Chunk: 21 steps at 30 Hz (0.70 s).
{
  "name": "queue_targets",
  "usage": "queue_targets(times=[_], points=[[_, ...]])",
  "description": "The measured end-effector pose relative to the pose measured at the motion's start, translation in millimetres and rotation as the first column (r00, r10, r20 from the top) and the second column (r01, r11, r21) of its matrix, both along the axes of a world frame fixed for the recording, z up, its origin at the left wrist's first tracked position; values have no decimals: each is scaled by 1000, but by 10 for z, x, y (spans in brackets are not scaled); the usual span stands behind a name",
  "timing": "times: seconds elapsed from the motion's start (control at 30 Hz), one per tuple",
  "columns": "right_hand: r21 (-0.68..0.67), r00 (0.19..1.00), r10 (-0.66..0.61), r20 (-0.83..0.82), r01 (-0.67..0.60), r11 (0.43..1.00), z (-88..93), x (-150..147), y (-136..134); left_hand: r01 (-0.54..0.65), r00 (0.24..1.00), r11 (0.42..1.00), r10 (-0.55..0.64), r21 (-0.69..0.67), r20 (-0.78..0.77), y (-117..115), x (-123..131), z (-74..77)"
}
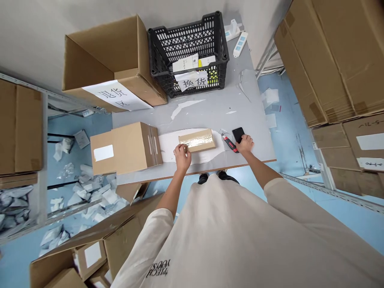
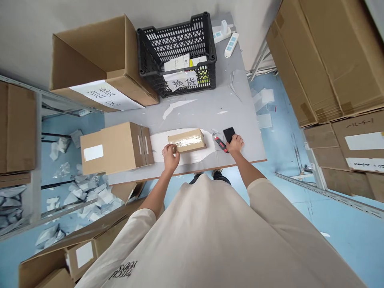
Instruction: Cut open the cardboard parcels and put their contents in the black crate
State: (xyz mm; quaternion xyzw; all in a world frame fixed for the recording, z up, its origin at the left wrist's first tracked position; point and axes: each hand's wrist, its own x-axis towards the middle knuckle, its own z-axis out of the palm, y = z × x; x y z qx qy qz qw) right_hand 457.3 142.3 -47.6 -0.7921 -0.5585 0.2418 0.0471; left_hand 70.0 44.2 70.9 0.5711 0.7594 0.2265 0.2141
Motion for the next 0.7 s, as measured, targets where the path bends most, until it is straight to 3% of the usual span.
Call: queue_targets(times=[0.3, 0.5, 0.7], points=[[66, 994, -109, -21, 110, 992, 11, -75, -20, -19, 1000, 999, 19, -33, -18, 19, 24, 31], [54, 989, -41, -140, 49, 997, 94, 267, -61, -27, 1000, 999, 27, -21, -4, 35, 19, -5], [2, 992, 11, -122, -10, 1000, 73, 516, -90, -32, 999, 999, 32, -11, -5, 36, 31, -18]])
